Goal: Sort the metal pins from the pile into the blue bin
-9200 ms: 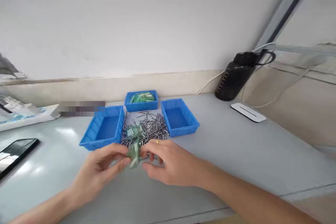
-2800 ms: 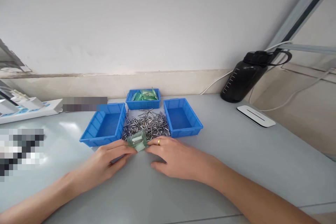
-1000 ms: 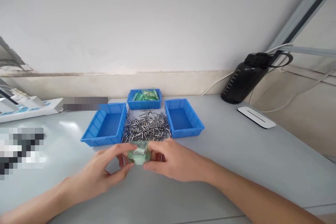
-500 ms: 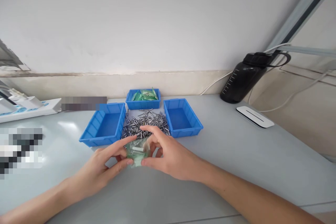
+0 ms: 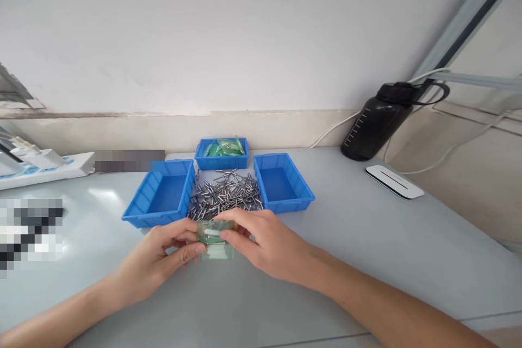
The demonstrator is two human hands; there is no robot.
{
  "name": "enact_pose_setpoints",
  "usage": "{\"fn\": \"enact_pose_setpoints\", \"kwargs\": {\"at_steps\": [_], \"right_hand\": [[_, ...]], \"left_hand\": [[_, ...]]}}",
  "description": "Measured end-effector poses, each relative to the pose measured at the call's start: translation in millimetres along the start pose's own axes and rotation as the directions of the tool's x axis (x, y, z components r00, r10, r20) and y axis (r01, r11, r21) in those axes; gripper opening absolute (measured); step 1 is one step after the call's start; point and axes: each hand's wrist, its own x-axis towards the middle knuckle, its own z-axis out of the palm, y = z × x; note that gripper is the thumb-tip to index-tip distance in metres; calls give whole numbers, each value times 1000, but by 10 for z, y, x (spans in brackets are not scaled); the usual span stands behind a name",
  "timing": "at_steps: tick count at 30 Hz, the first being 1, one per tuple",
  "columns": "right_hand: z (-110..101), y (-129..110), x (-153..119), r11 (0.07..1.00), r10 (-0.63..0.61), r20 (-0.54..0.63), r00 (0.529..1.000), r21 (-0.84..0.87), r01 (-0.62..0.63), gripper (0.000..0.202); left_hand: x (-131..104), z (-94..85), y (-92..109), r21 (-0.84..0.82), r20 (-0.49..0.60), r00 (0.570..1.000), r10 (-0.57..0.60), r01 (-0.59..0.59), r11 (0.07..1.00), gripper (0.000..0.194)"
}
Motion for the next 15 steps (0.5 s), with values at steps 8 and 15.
{"fn": "enact_pose_setpoints", "kwargs": {"at_steps": [8, 15], "right_hand": [[80, 20, -14, 997, 23, -75, 997, -74, -29, 12], [15, -123, -17, 988, 60, 157, 986, 131, -81, 25]], "left_hand": [[-44, 3, 30, 10, -28, 996, 82, -82, 997, 16], [-78, 11, 20, 41, -23, 986, 163, -162, 986, 9]]}}
